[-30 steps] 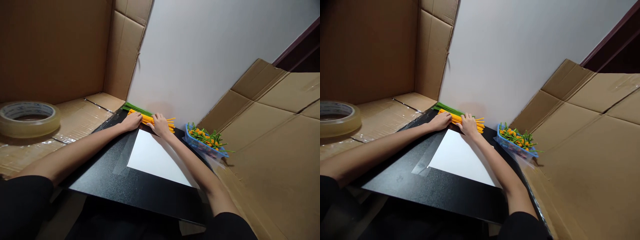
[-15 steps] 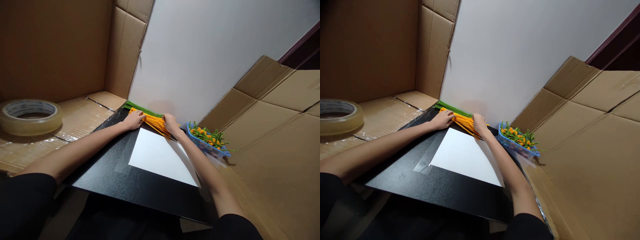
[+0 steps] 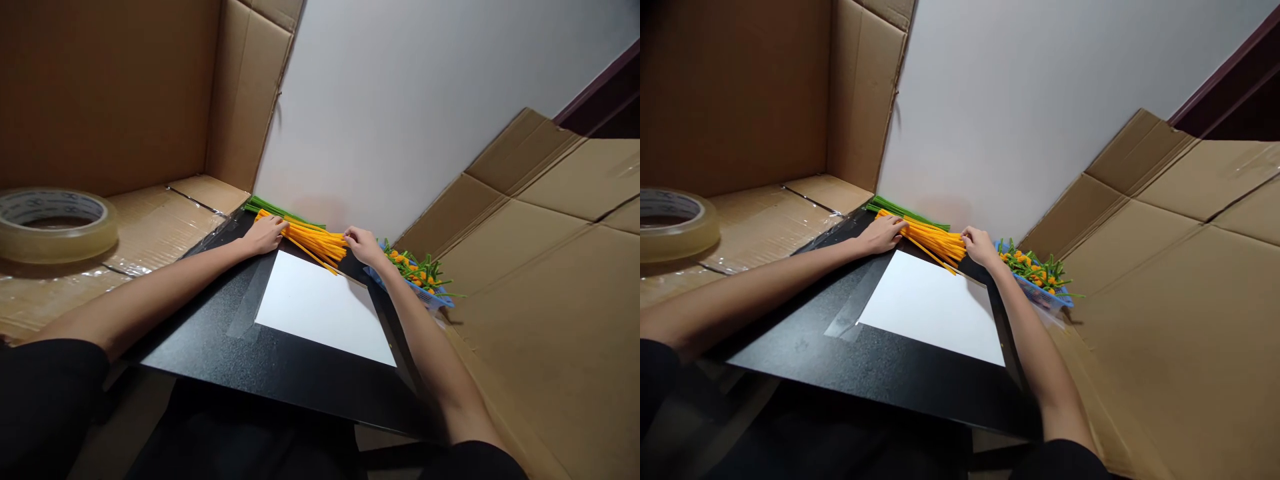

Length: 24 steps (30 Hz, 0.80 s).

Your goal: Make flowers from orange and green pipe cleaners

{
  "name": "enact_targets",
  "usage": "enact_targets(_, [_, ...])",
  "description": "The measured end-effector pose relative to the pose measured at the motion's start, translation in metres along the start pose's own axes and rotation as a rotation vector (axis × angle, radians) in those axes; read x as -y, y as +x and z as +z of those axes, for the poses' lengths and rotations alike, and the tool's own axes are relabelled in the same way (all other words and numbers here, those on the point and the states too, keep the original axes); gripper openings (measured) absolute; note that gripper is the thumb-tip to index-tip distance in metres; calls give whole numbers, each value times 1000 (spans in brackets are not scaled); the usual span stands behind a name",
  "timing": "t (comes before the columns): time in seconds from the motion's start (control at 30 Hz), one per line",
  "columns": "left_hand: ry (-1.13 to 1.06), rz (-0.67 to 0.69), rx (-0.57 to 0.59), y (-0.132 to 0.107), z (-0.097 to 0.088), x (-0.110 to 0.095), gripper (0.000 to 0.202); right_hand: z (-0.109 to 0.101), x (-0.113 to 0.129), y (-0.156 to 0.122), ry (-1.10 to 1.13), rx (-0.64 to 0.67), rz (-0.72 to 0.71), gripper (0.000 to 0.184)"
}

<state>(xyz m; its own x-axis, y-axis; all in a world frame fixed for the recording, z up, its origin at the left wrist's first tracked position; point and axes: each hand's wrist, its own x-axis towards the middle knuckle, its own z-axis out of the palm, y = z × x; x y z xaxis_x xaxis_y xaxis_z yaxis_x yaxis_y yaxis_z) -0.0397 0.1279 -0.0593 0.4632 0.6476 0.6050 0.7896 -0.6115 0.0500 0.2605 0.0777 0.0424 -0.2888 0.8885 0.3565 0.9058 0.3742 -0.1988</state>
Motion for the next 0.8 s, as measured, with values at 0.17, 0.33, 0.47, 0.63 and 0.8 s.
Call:
enact_targets(0.17, [-71, 189, -362, -1, -15, -18, 47, -5, 4, -25, 33, 33, 11, 28])
enact_targets(0.33, [-28, 524, -279, 4, -23, -70, 35, 7, 36, -44, 134, 136, -98, 28])
enact_targets(0.47, [-158, 356, -125, 5, -20, -95, 30, 8, 51, -57, 248, 113, -151, 21])
enact_targets(0.63, [-437, 222, -129, 1, -25, -98, 19, 3, 51, -74, 153, -13, -141, 18])
enact_targets(0.8, [-660, 173, -39, 0, -35, -107, 15, 6, 53, -91, 108, -53, -182, 18])
